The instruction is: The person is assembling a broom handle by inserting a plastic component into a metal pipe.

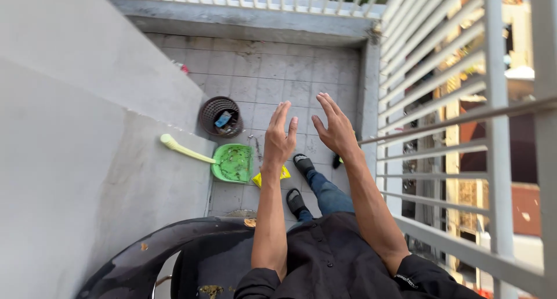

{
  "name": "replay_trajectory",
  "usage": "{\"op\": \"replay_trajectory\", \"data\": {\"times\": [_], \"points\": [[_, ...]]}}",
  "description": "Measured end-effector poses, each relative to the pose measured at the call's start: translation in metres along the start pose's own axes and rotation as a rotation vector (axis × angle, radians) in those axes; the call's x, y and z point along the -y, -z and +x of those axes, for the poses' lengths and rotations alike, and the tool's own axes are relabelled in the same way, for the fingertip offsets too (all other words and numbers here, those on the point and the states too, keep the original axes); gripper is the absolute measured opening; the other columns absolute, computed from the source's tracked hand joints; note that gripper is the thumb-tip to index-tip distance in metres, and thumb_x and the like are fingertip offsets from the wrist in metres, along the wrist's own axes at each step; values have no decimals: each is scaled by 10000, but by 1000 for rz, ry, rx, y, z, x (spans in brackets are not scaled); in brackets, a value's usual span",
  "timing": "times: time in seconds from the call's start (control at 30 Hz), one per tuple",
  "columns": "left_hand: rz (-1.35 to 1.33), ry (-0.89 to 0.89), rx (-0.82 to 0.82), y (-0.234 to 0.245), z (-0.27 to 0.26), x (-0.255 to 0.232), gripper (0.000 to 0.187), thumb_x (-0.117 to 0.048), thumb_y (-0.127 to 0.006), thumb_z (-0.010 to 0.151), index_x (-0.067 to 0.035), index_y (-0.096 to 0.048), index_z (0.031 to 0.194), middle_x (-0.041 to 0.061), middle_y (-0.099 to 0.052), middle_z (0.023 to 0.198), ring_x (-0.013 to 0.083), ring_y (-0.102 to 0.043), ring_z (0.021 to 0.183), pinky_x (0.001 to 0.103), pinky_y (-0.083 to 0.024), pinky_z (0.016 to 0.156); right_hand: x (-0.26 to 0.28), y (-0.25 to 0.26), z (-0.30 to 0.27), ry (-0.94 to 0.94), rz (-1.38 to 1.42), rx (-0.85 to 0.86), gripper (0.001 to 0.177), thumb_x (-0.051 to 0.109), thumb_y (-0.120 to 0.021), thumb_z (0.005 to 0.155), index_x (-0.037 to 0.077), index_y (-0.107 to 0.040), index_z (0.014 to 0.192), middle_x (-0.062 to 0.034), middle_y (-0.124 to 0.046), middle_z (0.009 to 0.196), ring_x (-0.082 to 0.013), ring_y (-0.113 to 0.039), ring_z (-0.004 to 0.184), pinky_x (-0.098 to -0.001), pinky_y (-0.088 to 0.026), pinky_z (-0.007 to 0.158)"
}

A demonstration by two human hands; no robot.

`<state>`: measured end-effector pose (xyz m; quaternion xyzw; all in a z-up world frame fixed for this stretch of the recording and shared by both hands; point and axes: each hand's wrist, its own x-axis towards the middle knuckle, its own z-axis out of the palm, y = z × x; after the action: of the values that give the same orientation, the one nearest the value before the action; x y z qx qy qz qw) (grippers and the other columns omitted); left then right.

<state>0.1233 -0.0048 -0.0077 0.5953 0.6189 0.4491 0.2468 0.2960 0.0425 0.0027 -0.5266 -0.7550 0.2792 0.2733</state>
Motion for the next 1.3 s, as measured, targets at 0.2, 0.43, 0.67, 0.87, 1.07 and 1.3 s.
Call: {"op": "replay_trajectory", "data": {"times": [0.2, 0.43, 0.67, 0.87, 1.07, 1.3], "points": [[-44, -103, 137, -49, 10, -28, 467, -279, -519, 1089, 20, -520, 1446, 245, -562, 1479, 407, -475, 1452, 473, -412, 1191, -33, 42, -28, -123, -34, -143, 539, 188, -665, 982, 56, -509, 1481, -181, -487, 1550, -373, -487, 1410, -448, -422, 1143], [-106, -186, 259, -117, 27, -68, 471, -300, -519, 1091, 1, -526, 1453, 233, -568, 1486, 402, -484, 1448, 479, -413, 1198, -69, 105, -49, -90, -64, -424, 474, 96, -644, 1006, 33, -530, 1462, -187, -561, 1518, -372, -541, 1407, -444, -465, 1148], [-185, -239, 367, -184, 31, -111, 477, -302, -524, 1087, 2, -524, 1454, 236, -545, 1496, 411, -491, 1430, 472, -441, 1161, -106, 141, -74, -166, -114, -677, 405, 37, -662, 983, 34, -590, 1381, -181, -622, 1423, -359, -609, 1330, -441, -511, 1100], [-242, -281, 434, -226, 21, -134, 465, -290, -524, 1081, 7, -533, 1439, 232, -568, 1475, 415, -536, 1393, 470, -466, 1139, -147, 159, -101, -195, -175, -853, 429, 5, -648, 976, 18, -564, 1397, -192, -616, 1405, -370, -615, 1313, -446, -521, 1100], [-292, -342, 475, -266, 16, -148, 449, -283, -517, 1094, 19, -535, 1425, 255, -569, 1463, 435, -539, 1390, 471, -470, 1140, -166, 177, -116, -336, -54, -920, 453, 10, -626, 975, 5, -533, 1418, -197, -602, 1426, -336, -608, 1323, -440, -543, 1054], [-343, -373, 574, -291, 25, -175, 461, -278, -505, 1103, 38, -520, 1438, 265, -560, 1466, 444, -536, 1389, 481, -471, 1138, -196, 186, -117, -487, 39, -886, 531, 114, -645, 973, -20, -488, 1463, -218, -566, 1464, -350, -585, 1314, -452, -533, 1050]]}}
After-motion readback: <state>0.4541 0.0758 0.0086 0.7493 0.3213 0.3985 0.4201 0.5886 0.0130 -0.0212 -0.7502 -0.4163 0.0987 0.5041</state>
